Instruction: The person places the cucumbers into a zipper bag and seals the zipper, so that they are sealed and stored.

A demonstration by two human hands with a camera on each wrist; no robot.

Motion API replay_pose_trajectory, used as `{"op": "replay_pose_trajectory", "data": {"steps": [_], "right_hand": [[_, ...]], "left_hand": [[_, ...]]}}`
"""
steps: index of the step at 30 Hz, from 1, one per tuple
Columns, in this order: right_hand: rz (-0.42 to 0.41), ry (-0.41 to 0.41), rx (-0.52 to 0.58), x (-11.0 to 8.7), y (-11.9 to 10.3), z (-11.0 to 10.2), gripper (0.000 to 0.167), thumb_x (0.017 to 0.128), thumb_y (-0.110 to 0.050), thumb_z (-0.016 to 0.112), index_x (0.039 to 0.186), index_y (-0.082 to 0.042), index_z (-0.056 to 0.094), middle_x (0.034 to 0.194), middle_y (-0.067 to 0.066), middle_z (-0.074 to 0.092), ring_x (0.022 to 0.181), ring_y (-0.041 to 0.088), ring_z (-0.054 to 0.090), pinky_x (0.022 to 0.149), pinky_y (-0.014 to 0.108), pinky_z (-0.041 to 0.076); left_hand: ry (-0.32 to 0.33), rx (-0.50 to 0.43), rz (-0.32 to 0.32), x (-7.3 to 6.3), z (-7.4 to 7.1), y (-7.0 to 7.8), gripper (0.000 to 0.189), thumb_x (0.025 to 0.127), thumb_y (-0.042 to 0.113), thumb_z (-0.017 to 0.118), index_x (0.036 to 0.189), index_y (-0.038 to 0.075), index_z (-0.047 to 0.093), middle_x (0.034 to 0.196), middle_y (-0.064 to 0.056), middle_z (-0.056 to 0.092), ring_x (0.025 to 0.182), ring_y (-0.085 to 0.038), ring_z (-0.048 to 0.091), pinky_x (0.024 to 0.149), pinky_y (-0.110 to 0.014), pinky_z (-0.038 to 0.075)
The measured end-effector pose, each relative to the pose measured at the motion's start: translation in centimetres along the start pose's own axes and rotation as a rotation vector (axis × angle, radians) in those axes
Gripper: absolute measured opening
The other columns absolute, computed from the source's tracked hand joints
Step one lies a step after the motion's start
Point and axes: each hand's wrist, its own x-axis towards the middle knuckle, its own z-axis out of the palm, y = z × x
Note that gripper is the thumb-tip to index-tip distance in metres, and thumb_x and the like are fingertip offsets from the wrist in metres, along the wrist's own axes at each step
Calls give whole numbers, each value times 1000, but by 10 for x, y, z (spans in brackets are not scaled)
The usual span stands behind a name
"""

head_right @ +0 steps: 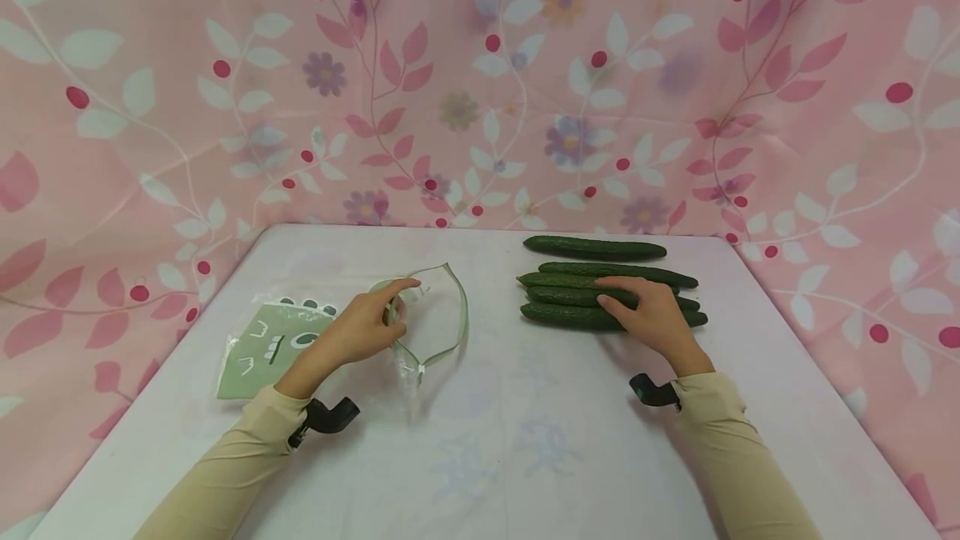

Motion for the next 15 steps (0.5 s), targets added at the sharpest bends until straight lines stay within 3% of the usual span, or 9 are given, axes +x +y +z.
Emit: {"op": "replay_pose_trajectory", "data": {"steps": [4, 6, 9, 11, 15], "right_hand": [[33, -10, -51, -6, 21, -13, 33, 95, -22, 68, 126, -12, 69, 123, 19, 68, 42, 5, 22, 51, 30, 32], [40, -11, -73, -9, 30, -18, 32, 94, -20, 68, 125, -12, 70, 122, 21, 68, 49, 13, 43, 59, 35, 39], [59, -5, -81, -13, 41, -24, 29, 94, -21, 69, 121, -12, 70, 124, 22, 66, 82, 32, 64, 72, 49, 47], [88, 1, -68, -17, 49, -27, 29, 93, -24, 71, 119, -11, 71, 124, 21, 66, 104, 44, 61, 80, 59, 47], [150, -6, -65, -24, 66, -29, 35, 90, -34, 73, 116, -10, 70, 122, 19, 65, 109, 44, 57, 85, 63, 44]], "left_hand": [[12, -5, 20, 0, 0, 0, 63, 83, 5, 61, 144, 12, 49, 88, -3, 59, 60, -10, 49, 59, -29, 43], [15, -8, 25, 1, 0, -1, 63, 82, 4, 61, 144, 11, 50, 88, -3, 59, 60, -10, 49, 59, -29, 43], [15, -6, 22, 1, 0, -2, 63, 83, 5, 60, 144, 12, 49, 88, -3, 60, 60, -10, 49, 59, -28, 44], [16, 0, 17, 0, 0, -3, 62, 83, 6, 60, 144, 13, 49, 88, -2, 60, 61, -10, 50, 59, -28, 44], [14, 1, 12, 0, 0, -3, 62, 84, 6, 60, 144, 13, 49, 89, -2, 59, 60, -11, 50, 58, -29, 44]]}}
